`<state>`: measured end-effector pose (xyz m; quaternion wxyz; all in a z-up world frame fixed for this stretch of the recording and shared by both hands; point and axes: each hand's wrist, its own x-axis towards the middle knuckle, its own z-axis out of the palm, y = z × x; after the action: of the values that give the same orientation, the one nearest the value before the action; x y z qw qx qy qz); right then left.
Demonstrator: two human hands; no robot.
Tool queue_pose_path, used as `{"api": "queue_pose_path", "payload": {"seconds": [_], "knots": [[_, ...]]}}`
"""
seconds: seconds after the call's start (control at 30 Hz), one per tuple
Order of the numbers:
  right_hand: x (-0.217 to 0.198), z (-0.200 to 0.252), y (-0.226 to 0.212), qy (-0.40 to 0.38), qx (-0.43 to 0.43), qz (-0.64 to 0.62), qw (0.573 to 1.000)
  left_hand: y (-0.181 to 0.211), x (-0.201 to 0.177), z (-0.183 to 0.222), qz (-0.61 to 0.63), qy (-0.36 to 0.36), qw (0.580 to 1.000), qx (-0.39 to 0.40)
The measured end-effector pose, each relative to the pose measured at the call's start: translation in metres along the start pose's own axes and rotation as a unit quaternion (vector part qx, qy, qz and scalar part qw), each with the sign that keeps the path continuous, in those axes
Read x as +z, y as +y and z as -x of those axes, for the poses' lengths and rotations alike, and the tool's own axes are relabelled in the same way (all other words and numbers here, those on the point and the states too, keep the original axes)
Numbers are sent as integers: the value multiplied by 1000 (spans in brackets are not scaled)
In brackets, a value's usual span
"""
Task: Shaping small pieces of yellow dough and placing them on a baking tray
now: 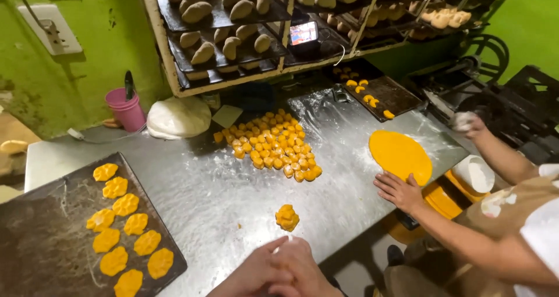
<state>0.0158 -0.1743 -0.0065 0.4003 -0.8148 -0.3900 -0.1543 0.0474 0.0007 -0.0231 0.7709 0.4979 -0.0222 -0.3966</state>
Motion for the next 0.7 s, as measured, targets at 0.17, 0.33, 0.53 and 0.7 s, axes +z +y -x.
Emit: {"api": "queue_pose_path", "payload": {"seconds": [0.17,0.33,0.53,0.7], "knots": [[-16,8,27,45,242,-107,963,-3,0,-14,3,230,966,116],[-30,0,45,14,315,-281,906,-3,17,-16,-62,209,944,246],[-42,-11,64,-4,341,-350,872,-3,31,-16,-146,241,907,312],[-43,-33,60,-45,329,-340,880,-10,29,-9,-212,335,860,321]]}}
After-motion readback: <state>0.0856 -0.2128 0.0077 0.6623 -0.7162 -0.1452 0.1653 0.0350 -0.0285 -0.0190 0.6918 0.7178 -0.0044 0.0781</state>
